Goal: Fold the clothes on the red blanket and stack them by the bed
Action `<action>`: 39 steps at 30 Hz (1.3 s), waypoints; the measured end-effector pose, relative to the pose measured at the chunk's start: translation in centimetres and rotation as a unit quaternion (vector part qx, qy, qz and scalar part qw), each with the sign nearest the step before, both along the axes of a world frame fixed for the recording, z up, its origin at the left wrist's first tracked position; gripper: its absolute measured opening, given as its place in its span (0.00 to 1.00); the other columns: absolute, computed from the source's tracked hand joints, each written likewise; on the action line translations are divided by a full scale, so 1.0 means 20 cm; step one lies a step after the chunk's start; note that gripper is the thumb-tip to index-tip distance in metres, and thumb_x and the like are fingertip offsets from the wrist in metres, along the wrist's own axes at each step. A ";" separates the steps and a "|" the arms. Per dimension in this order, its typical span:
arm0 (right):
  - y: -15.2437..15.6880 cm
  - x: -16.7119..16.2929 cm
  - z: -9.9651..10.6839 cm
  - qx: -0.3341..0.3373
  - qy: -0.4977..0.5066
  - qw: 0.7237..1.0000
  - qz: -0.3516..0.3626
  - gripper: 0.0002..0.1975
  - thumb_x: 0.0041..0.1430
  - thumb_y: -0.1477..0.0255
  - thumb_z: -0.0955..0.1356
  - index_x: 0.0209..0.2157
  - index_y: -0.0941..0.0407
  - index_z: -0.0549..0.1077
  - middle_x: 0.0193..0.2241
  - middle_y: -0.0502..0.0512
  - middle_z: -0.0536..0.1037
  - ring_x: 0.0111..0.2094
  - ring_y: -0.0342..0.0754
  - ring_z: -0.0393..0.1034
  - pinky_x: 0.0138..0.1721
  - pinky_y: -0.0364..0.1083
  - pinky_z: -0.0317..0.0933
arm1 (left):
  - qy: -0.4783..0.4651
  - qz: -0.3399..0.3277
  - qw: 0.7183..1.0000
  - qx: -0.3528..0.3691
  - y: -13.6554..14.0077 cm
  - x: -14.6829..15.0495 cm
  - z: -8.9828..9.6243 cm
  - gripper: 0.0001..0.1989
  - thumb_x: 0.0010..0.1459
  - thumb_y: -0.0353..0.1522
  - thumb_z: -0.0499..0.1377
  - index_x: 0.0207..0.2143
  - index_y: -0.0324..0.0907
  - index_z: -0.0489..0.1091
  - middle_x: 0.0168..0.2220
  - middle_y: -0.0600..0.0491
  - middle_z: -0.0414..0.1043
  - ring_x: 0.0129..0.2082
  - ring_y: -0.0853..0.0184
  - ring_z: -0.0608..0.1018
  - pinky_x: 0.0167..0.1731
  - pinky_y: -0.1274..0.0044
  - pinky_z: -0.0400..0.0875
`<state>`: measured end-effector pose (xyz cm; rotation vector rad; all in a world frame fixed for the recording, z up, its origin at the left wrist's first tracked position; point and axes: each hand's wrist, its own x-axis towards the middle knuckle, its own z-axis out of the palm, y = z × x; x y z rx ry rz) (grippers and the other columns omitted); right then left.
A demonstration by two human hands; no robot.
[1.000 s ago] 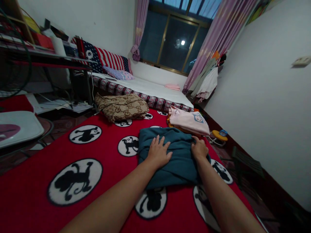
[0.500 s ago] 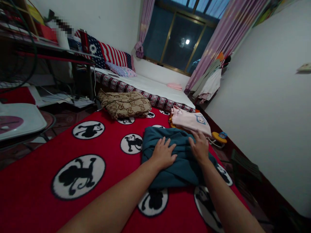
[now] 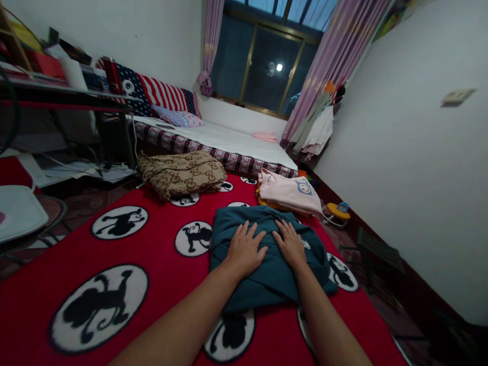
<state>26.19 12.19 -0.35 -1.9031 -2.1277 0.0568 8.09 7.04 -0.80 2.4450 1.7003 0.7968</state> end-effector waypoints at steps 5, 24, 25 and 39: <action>0.00 0.01 -0.02 0.021 0.009 1.000 0.004 0.26 0.67 0.61 0.58 0.64 0.49 0.58 0.67 0.52 0.55 0.68 0.54 0.44 0.62 0.63 0.47 | 0.008 0.005 1.000 -0.001 0.00 0.00 0.01 0.25 0.62 0.45 0.52 0.60 0.49 0.64 0.64 0.49 0.59 0.66 0.52 0.57 0.64 0.60 0.50; 0.01 0.04 -0.07 0.062 0.060 0.996 0.026 0.24 0.65 0.61 0.60 0.62 0.48 0.62 0.65 0.54 0.60 0.66 0.56 0.49 0.61 0.65 0.49 | 0.013 0.007 1.000 0.011 0.00 -0.01 0.01 0.24 0.63 0.44 0.53 0.60 0.51 0.64 0.64 0.50 0.59 0.66 0.54 0.57 0.64 0.60 0.52; 0.01 0.04 -0.07 0.062 0.060 0.996 0.026 0.24 0.65 0.61 0.60 0.62 0.48 0.62 0.65 0.54 0.60 0.66 0.56 0.48 0.61 0.65 0.49 | 0.013 0.007 1.000 0.010 0.00 -0.01 0.01 0.24 0.63 0.44 0.53 0.60 0.51 0.64 0.64 0.50 0.59 0.66 0.53 0.57 0.64 0.60 0.52; 0.01 0.05 -0.07 0.061 0.056 0.996 0.028 0.25 0.65 0.61 0.60 0.62 0.50 0.62 0.64 0.53 0.60 0.66 0.56 0.49 0.61 0.65 0.50 | 0.020 0.008 1.000 0.005 0.00 0.00 0.01 0.24 0.63 0.44 0.53 0.60 0.50 0.64 0.64 0.50 0.59 0.66 0.54 0.57 0.64 0.61 0.52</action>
